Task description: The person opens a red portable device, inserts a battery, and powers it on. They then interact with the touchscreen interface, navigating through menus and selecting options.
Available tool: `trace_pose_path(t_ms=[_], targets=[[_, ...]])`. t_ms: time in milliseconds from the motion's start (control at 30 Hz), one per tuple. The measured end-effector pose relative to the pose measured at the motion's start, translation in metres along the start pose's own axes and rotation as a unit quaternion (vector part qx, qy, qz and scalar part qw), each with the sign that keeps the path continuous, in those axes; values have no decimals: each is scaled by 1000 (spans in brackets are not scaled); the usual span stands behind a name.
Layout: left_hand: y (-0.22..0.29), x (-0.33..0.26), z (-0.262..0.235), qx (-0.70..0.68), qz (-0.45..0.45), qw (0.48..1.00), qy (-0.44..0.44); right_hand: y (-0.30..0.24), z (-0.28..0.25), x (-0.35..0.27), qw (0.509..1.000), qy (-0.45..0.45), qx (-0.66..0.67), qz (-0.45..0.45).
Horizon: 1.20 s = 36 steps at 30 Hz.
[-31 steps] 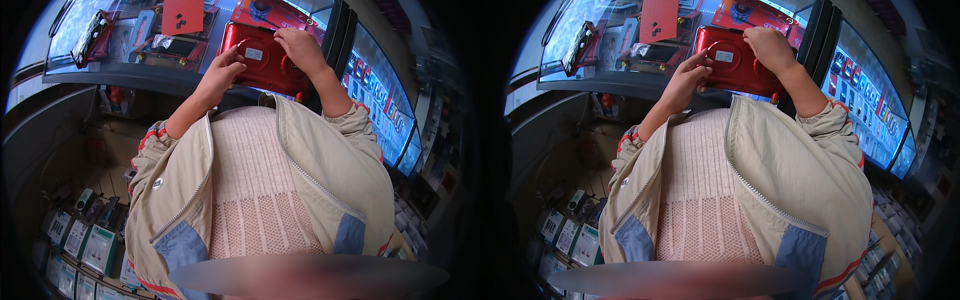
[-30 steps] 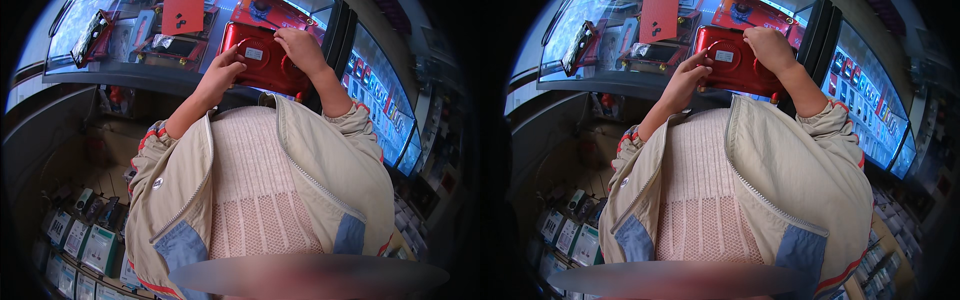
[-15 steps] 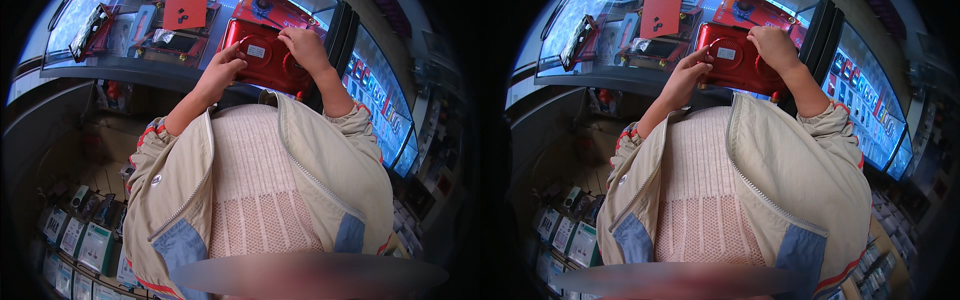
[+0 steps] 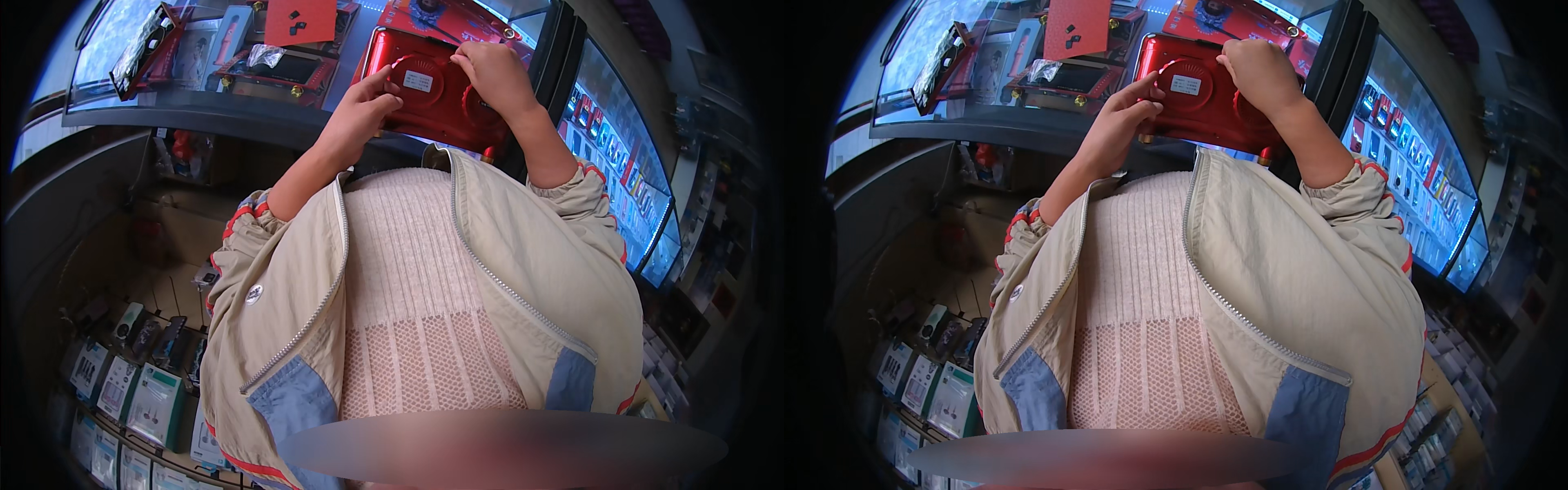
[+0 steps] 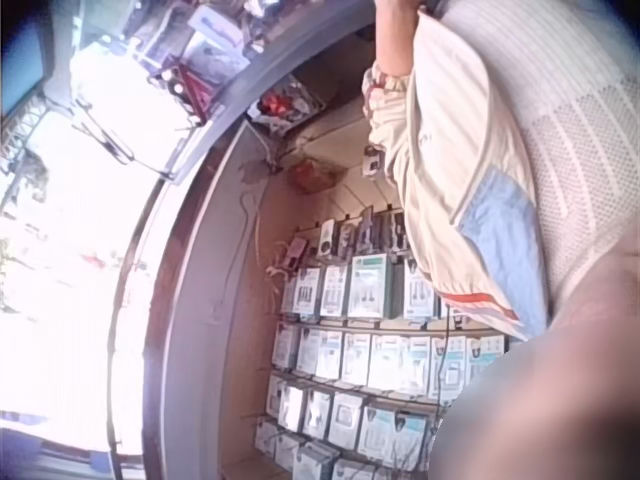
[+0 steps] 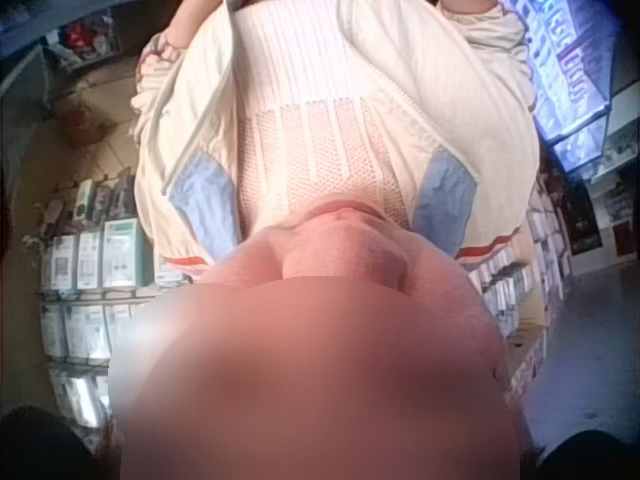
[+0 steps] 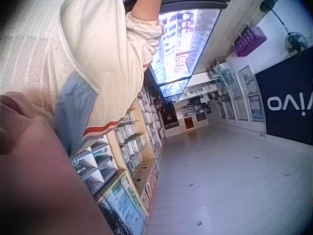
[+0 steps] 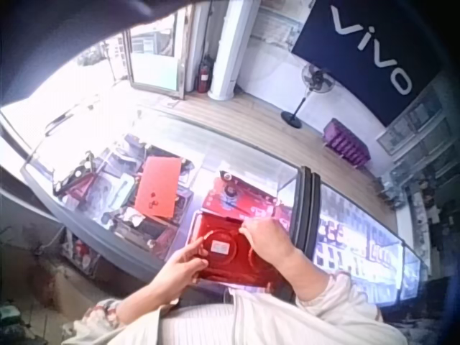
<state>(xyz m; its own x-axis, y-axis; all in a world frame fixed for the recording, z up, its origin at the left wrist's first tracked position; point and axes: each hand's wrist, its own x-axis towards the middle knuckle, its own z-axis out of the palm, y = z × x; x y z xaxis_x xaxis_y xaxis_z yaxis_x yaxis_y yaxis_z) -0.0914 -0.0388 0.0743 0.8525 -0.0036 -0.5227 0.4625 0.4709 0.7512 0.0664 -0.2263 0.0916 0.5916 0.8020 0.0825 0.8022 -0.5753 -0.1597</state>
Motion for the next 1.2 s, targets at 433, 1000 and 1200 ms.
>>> trace_pose_path(t_ms=[433,1000,1200], targets=[[0,-2,0,-2,8,1000,-3,-7,-1,6,998,-41,-39,15],[-10,127,18,472,457,754,3,-8,-2,6,995,-11,-46,-93],[-21,135,57,428,425,797,-38,3,-12,-18,998,-49,24,35]])
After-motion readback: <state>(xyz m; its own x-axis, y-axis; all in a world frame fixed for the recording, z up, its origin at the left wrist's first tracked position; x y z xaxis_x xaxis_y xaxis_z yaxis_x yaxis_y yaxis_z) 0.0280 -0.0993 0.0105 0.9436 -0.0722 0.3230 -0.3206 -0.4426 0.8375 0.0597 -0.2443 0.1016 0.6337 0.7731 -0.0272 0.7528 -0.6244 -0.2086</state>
